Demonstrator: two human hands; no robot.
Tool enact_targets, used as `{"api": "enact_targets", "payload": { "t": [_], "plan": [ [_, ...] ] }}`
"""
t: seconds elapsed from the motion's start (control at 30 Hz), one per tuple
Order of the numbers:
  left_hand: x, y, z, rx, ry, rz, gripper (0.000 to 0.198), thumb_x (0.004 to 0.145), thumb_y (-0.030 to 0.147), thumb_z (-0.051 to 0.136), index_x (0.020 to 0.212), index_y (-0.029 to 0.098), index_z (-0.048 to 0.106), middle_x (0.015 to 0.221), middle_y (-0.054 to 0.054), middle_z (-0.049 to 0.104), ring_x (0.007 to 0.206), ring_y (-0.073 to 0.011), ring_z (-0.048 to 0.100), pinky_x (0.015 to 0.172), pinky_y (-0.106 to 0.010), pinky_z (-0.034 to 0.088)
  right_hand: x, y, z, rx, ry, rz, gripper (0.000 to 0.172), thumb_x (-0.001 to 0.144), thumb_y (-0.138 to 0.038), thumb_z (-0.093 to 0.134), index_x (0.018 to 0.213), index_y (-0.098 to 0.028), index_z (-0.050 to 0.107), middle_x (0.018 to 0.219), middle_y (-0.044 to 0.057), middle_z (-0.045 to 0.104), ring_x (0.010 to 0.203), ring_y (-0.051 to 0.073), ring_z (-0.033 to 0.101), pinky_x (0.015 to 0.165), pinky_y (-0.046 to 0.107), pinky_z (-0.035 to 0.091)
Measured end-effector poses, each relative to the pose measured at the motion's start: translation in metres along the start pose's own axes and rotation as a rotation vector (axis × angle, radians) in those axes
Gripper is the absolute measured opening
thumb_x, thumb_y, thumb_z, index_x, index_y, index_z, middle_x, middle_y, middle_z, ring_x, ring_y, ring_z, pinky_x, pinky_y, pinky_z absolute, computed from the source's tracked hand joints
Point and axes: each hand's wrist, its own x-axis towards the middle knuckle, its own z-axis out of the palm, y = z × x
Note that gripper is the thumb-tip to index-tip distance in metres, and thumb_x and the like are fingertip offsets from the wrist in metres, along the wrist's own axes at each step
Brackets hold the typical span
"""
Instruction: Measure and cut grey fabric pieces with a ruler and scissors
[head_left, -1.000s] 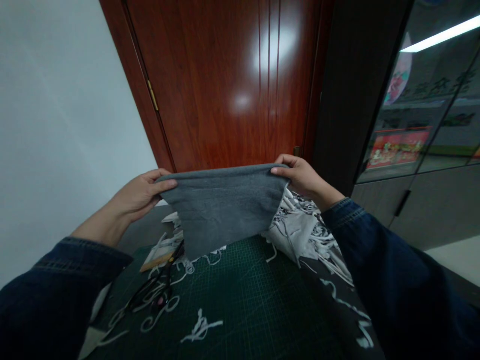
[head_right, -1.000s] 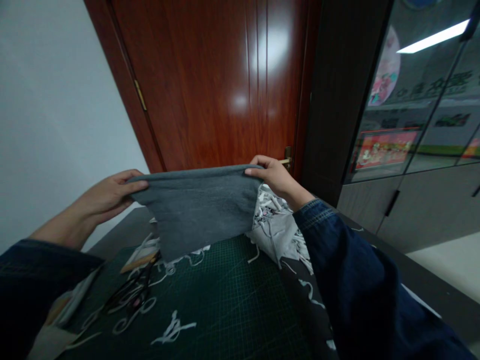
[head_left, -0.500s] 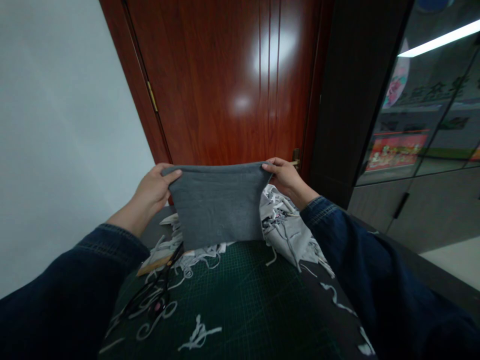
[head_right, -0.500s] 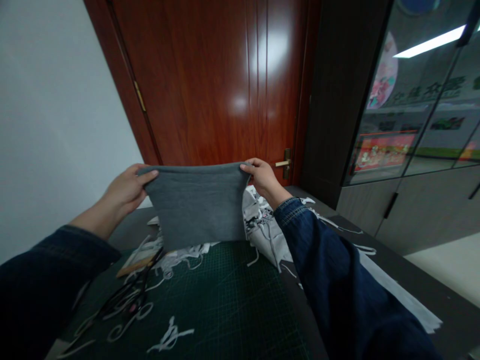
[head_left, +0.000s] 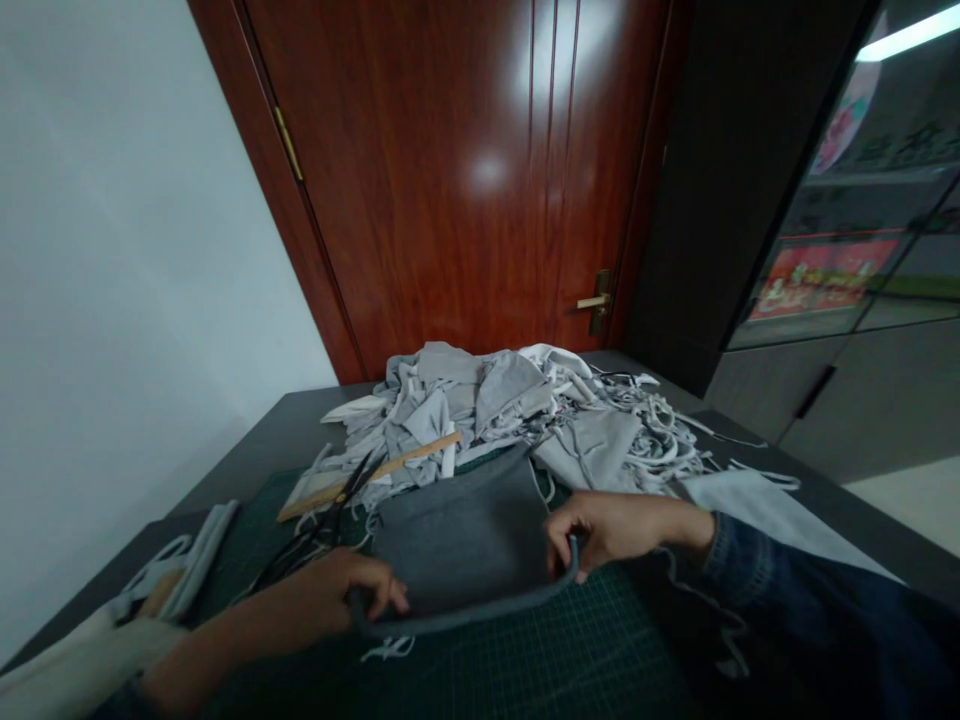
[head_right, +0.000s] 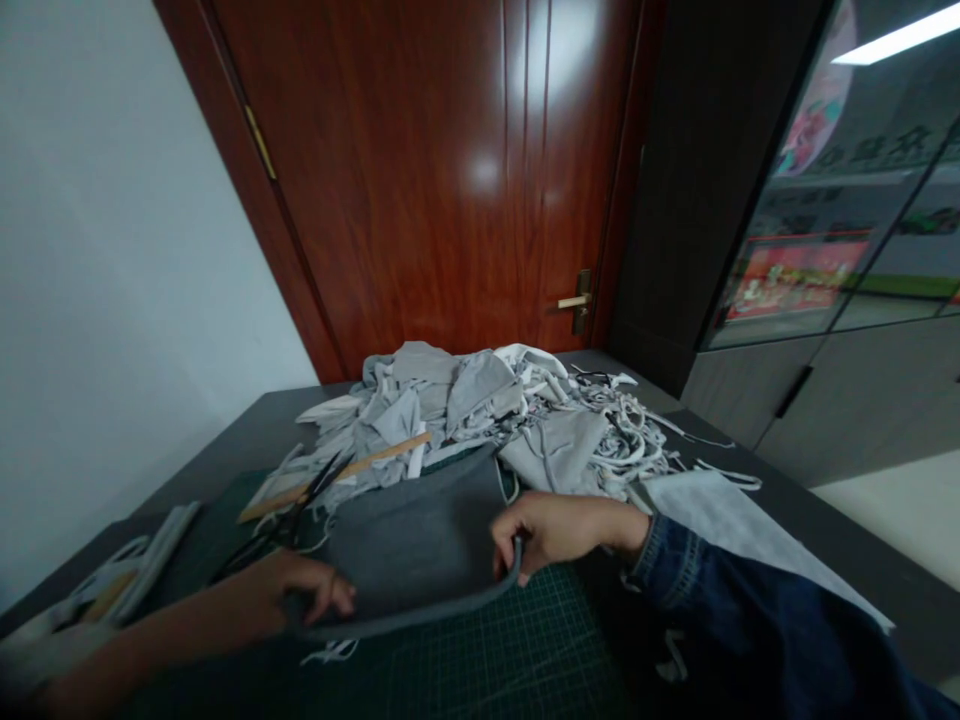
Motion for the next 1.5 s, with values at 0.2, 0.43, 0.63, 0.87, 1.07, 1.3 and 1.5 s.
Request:
{"api": "enact_targets", "payload": {
  "t": [0.2,0.43,0.63,0.87,1.07,1.3,1.5],
  "plan": [
    [-0.029,0.021,0.014,-0.065,-0.238,-0.042,0.023,0.081,0.02,0.074,0.1,0.032,0.077,0.145,0.004,0.067,0.146,-0.0258,0.049,0.12,-0.041,0.038,-0.013,0.006,0.028,-0.057,-0.175,-0.008,0.028,0.089,-0.047,0.077,0.097,-0.02,0.077,0.102,0.004,0.077,0.1,0.021,0.072,0.092,0.032,0.053],
    [0.011,0.019,0.005,0.24,0.144,-0.039,0.026,0.098,0.018,0.051,0.106,0.023,0.076,0.116,-0.005,0.075,0.111,-0.0212,0.069,0.103,-0.036,0.05,0.031,-0.008,0.05,-0.366,0.241,0.061,0.02,0.096,-0.017,0.058,0.105,-0.018,0.076,0.101,0.006,0.076,0.093,0.021,0.07,0.087,0.031,0.051],
    [0.066,0.007,0.027,0.677,0.332,-0.104,0.056,0.087,0.001,0.052,0.138,0.024,0.062,0.14,-0.011,0.062,0.131,-0.0278,0.056,0.111,-0.045,0.046,0.073,-0.017,0.087,-0.647,0.2,0.036,0.023,0.094,-0.031,0.072,0.112,-0.017,0.072,0.112,0.01,0.071,0.102,0.026,0.068,0.086,0.033,0.05],
    [0.077,-0.007,0.011,0.438,0.343,-0.389,0.045,0.089,0.006,0.054,0.133,0.017,0.057,0.102,-0.006,0.074,0.095,-0.0209,0.072,0.087,-0.031,0.054,0.05,-0.005,0.066,-0.576,-0.283,-0.172,0.014,0.085,-0.011,0.08,0.09,-0.019,0.07,0.083,-0.004,0.066,0.08,0.013,0.062,0.07,0.022,0.042],
    [0.068,0.016,0.027,0.489,0.413,-0.355,0.018,0.1,0.02,0.051,0.112,0.018,0.065,0.107,-0.009,0.072,0.102,-0.0238,0.069,0.092,-0.036,0.053,0.03,-0.015,0.045,-0.429,-0.255,-0.003,0.005,0.095,-0.022,0.072,0.095,-0.018,0.074,0.089,0.0,0.073,0.083,0.014,0.07,0.072,0.021,0.047],
    [0.066,0.043,0.102,0.804,0.3,0.308,0.024,0.1,0.019,0.058,0.119,0.026,0.07,0.13,-0.001,0.072,0.123,-0.0223,0.062,0.105,-0.037,0.051,0.066,0.006,0.077,-0.982,0.5,0.291,0.027,0.099,-0.005,0.046,0.112,-0.008,0.069,0.116,0.019,0.069,0.108,0.028,0.067,0.094,0.039,0.055],
    [0.063,0.023,0.069,1.122,0.51,-0.066,0.034,0.094,0.003,0.046,0.109,0.011,0.076,0.132,-0.016,0.072,0.127,-0.0359,0.063,0.104,-0.054,0.052,0.068,0.038,0.104,-1.084,0.621,0.246,0.044,0.1,-0.006,0.042,0.141,-0.007,0.059,0.148,0.023,0.057,0.136,0.036,0.055,0.113,0.052,0.047]
  ]
}}
